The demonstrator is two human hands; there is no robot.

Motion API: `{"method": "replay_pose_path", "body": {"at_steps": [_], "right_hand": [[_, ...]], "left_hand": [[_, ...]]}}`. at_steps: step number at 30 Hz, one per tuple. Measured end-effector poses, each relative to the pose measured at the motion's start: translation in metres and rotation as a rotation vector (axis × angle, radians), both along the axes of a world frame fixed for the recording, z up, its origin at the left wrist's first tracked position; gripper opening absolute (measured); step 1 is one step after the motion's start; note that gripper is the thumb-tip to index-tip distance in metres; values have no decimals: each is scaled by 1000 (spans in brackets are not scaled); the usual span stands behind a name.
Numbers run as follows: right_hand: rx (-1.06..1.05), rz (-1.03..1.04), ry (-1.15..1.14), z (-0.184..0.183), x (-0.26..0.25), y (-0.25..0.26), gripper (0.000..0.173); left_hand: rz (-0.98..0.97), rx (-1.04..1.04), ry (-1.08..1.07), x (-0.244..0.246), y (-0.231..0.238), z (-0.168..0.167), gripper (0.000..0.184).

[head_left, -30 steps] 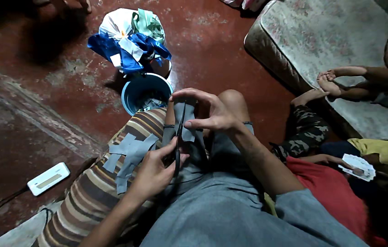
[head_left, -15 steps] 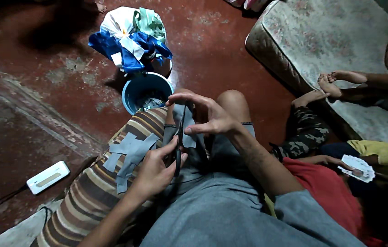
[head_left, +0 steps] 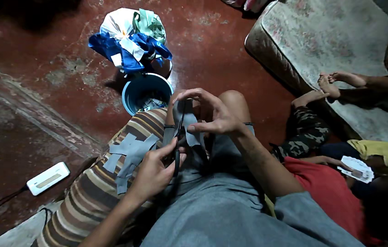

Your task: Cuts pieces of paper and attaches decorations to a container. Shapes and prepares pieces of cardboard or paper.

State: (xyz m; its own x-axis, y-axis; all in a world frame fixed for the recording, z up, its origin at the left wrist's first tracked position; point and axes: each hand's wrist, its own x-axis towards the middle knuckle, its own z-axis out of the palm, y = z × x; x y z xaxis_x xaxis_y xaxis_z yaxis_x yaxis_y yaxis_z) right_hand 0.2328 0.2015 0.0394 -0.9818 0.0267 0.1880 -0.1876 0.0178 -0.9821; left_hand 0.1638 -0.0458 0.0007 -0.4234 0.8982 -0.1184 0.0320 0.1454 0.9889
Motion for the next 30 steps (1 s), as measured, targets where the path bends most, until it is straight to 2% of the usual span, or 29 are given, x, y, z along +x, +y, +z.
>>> {"method": "replay_pose_path", "body": {"at_steps": [5, 9, 14, 17, 20, 24, 25, 27, 30], "right_hand": [[-14, 4, -4, 3, 4, 2, 55], [-40, 8, -32, 9, 6, 2, 61], [33, 77, 21, 12, -8, 7, 60], [94, 92, 10, 13, -10, 8, 66], [40, 78, -38, 14, -7, 3, 79], [173, -20, -28, 8, -3, -2, 96], [223, -52, -21, 7, -2, -1, 94], [341, -142, -14, 6, 3, 2, 76], [314, -132, 149, 1, -7, 16, 51]], "left_hand": [[-18, 7, -16, -1, -1, -1, 50], [-17, 5, -1, -1, 0, -1, 49], [-9, -20, 50, -1, 1, 0, 47], [2, -23, 56, 0, 1, 1, 48], [12, -8, 45, 0, 1, 2, 49], [14, 39, 3, -1, 2, 2, 49], [4, 40, -6, -1, 2, 3, 49], [-19, 32, -16, -1, 1, 5, 50], [-39, 42, -4, -3, 1, 5, 49]]}}
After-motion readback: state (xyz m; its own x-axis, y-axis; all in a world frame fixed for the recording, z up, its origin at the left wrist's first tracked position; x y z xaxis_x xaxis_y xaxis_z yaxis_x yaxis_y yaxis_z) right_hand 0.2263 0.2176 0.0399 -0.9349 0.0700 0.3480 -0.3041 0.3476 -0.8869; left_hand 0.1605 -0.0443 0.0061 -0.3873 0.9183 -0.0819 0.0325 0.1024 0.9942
